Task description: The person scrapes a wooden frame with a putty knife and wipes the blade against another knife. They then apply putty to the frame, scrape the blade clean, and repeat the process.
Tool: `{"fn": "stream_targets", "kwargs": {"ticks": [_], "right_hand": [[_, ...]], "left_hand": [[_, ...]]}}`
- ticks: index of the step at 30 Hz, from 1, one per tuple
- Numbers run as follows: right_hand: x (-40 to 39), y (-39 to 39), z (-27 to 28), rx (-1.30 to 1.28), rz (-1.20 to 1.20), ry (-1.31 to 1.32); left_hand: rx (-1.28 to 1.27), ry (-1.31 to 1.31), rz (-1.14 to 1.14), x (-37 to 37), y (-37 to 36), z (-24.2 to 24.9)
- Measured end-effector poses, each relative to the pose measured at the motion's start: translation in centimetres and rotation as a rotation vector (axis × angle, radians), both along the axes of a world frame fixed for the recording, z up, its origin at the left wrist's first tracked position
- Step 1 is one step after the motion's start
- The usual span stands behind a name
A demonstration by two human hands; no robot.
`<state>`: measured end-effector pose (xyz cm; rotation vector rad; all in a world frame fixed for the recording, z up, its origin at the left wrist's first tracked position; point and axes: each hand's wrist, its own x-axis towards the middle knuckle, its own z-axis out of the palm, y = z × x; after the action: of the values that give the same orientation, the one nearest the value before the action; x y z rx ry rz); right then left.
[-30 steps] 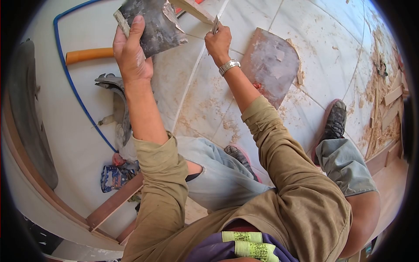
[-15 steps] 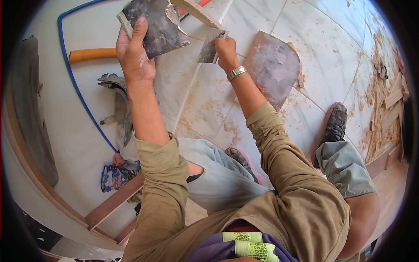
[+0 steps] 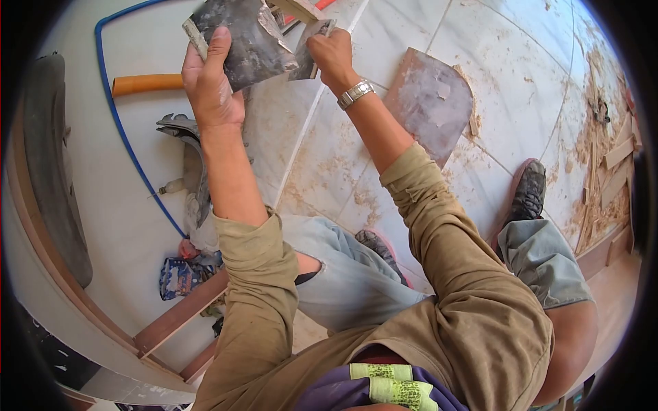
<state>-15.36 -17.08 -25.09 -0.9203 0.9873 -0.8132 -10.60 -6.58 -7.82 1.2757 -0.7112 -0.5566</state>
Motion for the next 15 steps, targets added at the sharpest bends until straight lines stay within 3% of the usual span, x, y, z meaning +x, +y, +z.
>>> {"fn": "stream_targets", "kwargs": {"ticks": [5,8,10,13,15], "right_hand": [[-4.1,0.1,1.5,-0.095,0.144,-0.113],[-8.6,-0.6,2.4,0.004,0.1,-0.224],[-11.6,-0.9,3.5,-0.257,0.119,-0.144],[-13.0,1.2,6.5,-0.841,-0.054,-0.01],[-12.6,2.6,7.2,-1.028,-0.037,0.034]], "left_hand": [[0.027,0.001,0.033,0.0,0.2,0.3],[0.093,0.038,0.035,0.5,0.7,0.3],[0.177,0.096,0.034,0.6,1.1,0.3],[0.328,0.205,0.002,-0.4,1.0,-0.5],[0.303,0.26,-0.004,-2.1,0.5,-1.1]]}}
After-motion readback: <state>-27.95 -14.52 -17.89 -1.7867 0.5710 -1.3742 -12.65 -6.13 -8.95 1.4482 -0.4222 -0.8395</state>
